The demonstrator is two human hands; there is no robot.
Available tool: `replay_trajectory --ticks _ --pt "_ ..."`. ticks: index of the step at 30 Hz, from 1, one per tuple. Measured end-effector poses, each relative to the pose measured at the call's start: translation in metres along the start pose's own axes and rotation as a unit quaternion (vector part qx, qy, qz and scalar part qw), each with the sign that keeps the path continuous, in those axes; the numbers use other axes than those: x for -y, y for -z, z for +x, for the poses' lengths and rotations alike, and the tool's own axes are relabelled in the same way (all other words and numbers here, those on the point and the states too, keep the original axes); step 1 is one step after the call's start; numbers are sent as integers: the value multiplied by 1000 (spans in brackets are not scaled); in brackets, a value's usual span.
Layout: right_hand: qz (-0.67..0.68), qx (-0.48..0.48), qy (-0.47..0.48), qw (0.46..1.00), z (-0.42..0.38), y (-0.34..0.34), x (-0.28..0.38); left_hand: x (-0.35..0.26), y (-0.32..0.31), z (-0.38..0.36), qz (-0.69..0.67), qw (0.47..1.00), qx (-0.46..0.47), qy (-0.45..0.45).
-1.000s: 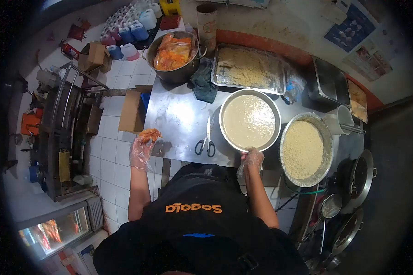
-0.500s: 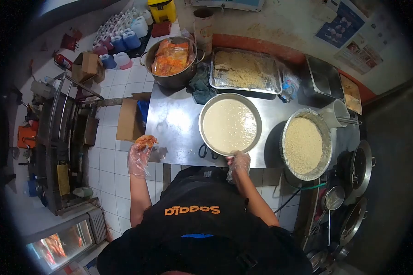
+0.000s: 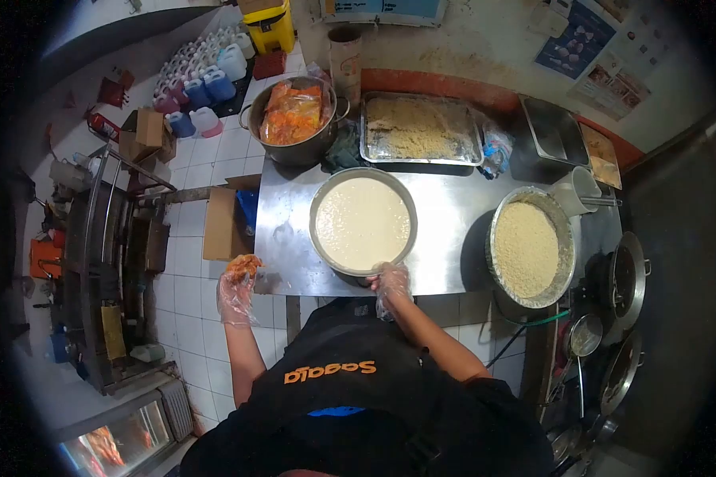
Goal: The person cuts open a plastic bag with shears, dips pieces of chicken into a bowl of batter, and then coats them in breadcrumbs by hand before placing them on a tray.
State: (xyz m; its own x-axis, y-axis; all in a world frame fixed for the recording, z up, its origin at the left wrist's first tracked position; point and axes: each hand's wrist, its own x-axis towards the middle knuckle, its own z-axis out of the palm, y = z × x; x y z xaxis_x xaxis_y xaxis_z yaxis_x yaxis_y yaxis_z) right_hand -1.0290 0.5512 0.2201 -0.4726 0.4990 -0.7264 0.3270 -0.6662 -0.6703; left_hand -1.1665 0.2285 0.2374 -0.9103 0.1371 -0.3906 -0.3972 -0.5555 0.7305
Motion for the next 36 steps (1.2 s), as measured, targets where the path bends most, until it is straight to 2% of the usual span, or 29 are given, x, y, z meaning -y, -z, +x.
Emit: replay_trajectory --ticks 3,5,8,9,11,13,14,15,16,17,18,19,21,22,23,24,25,26,27,29,30,31,32,34,35,36 --pt "-30 31 33 999 5 -11 -6 -1 3 -1 1 1000 -16 2" --pt "-10 33 34 999 9 -17 -11 0 6 -1 -4 1000 -18 1" --pt "-66 93 12 993 15 -17 -12 0 7 1 -1 999 -46 -4" --pt "-63 91 15 994 12 -13 -6 -4 5 -2 3 1000 -15 -3" --pt "-84 168 -78 979 -1 1 20 -4 8 0 8 1000 24 -3" --pt "-137 236 -65 960 -6 28 63 2 20 5 -27 999 -33 -23" --pt "-161 191 -71 966 8 36 78 2 22 5 -45 998 -49 -16" --pt "-162 156 -18 974 26 48 94 0 22 4 -44 998 -47 -16" --pt "-150 150 93 973 43 64 110 -3 20 1 -39 998 -56 -12" --pt "-218 126 197 947 78 71 130 -5 17 -2 -34 997 -65 -9" --pt "-222 106 295 923 101 74 154 -8 13 -6 -32 997 -63 -9" --pt "-381 -33 287 878 147 65 184 -10 8 -11 -40 996 -78 -25" --pt "-468 -202 419 751 185 43 235 -5 6 -24 -49 993 -94 -44" --pt "-466 -200 423 751 208 33 258 1 11 -32 -18 992 -57 -112" --pt "-519 -228 415 712 238 22 275 4 10 -37 15 983 -20 -180" --pt "-568 -256 406 669 266 13 287 -1 -6 -42 15 982 -18 -189" --pt "-562 -253 412 672 291 9 292 -10 -27 -53 1 988 -50 -144" --pt "-588 -266 396 653 318 9 296 -13 -40 -57 -13 992 -83 -98" --pt "-615 -277 378 635 345 9 295 -9 -39 -58 -9 991 -85 -105" --pt "-602 -294 340 661 404 17 292 -5 -29 -67 -13 988 -88 -122" --pt "-585 -283 379 659 427 31 288 1 -32 -73 1 982 -115 -152" --pt "-567 -272 418 655 436 35 288 4 -33 -76 7 981 -120 -149" --pt "-571 -267 414 657 445 35 293 8 -34 -80 5 979 -130 -158" --pt "-607 -285 445 594 430 24 327 15 -42 -85 1 975 -145 -169" --pt "-609 -281 446 593 403 15 350 17 -48 -87 -4 973 -151 -177" --pt "-569 -279 414 653 364 4 378 20 -54 -88 -11 970 -156 -185"
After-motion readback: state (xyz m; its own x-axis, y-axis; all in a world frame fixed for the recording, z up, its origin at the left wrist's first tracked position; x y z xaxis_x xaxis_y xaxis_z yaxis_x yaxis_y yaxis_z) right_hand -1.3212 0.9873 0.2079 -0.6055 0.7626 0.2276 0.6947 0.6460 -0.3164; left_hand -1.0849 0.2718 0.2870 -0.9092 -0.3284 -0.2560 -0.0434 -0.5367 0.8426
